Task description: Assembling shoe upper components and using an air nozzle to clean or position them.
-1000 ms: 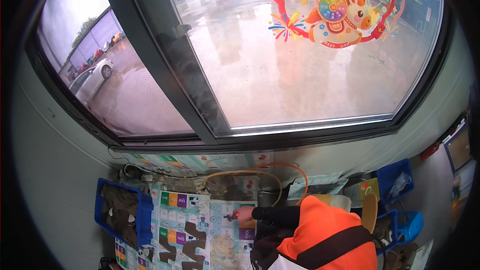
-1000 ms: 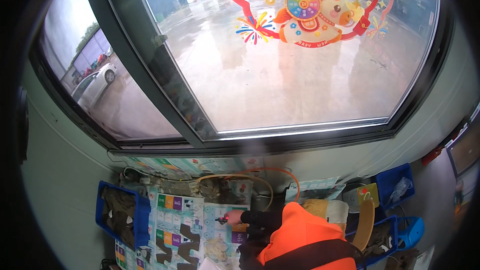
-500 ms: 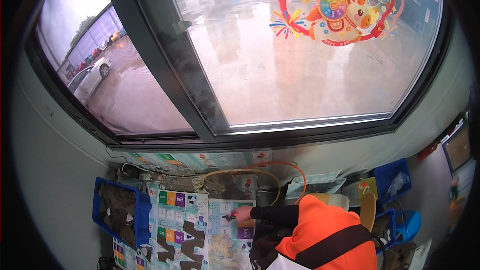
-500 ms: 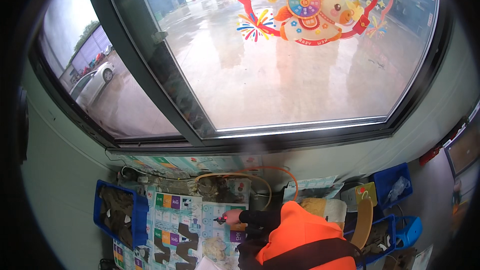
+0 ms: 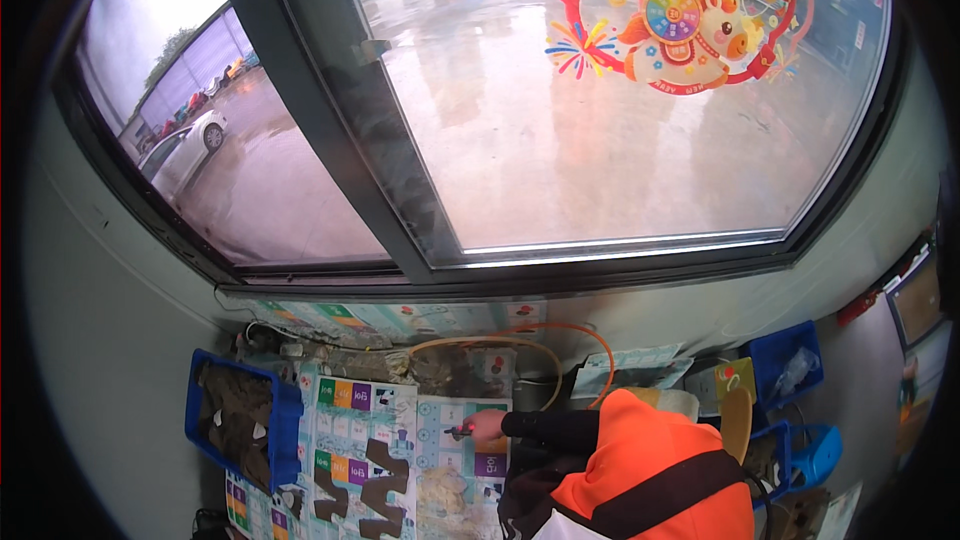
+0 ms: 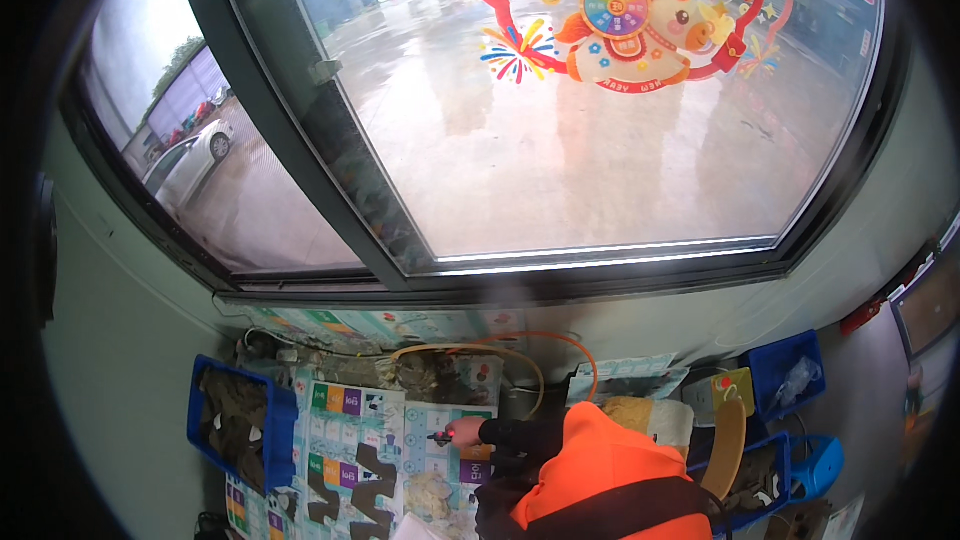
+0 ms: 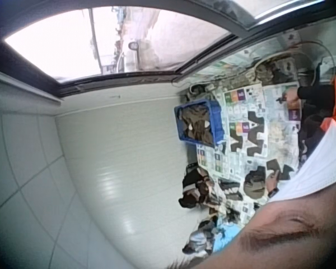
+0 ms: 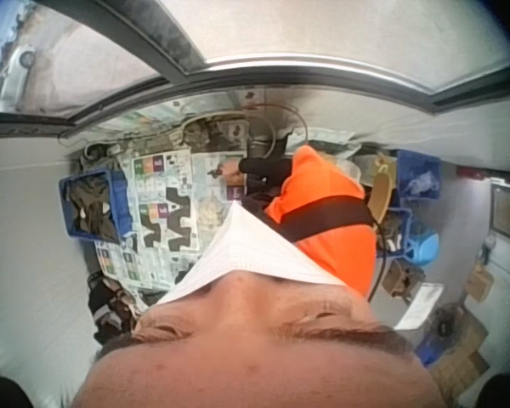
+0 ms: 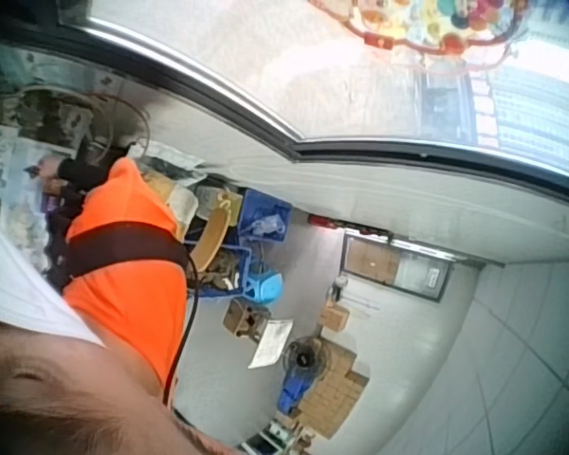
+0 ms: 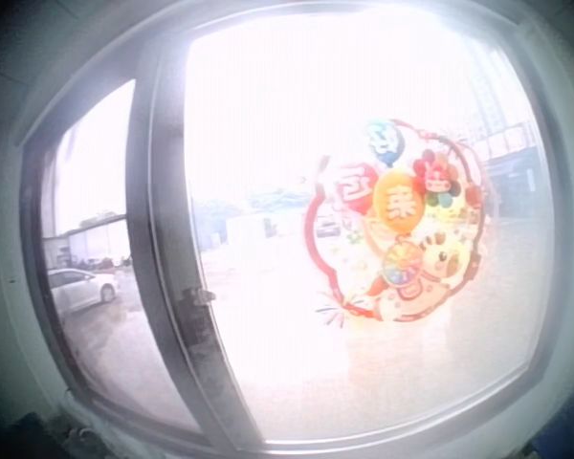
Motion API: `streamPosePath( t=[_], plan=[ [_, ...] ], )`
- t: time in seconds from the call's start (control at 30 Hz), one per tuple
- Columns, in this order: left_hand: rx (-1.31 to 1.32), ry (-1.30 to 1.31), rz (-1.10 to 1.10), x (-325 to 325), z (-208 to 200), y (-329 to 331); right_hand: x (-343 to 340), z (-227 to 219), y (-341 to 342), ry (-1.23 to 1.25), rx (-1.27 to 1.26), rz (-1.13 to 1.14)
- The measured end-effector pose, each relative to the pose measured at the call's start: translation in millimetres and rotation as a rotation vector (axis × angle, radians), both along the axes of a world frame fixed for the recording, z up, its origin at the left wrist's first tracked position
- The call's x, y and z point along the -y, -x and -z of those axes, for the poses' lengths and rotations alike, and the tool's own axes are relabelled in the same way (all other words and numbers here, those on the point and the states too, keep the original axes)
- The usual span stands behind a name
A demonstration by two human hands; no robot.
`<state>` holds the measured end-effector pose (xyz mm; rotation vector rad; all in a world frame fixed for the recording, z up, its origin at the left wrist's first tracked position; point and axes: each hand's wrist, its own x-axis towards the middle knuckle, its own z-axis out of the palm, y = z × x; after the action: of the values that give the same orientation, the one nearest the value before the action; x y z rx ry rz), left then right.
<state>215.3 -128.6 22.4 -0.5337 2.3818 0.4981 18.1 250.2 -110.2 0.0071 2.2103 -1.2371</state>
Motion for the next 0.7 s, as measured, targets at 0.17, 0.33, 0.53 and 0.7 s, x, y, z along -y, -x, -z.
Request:
streamPosePath(
  t=[0.17,0.33,0.53,0.7],
  plan=[
    [-0.060,0.029,0.031,7.3,11.5,-5.2,-0.9,-11.1,-1.2,0.014,0.052,0.004],
    [-0.037,0.011,0.016,8.7,17.0,-7.9,1.5,2.7,-1.0,-0.006,-0.005,0.001],
    [0.033,-0.045,0.054,4.9,9.0,-2.5,3.1,19.1,-1.3,-0.022,-0.035,-0.003],
    [0.033,-0.031,0.040,3.4,8.0,-4.8,-2.9,-25.6,-2.3,-0.009,0.075,-0.033]
  ],
)
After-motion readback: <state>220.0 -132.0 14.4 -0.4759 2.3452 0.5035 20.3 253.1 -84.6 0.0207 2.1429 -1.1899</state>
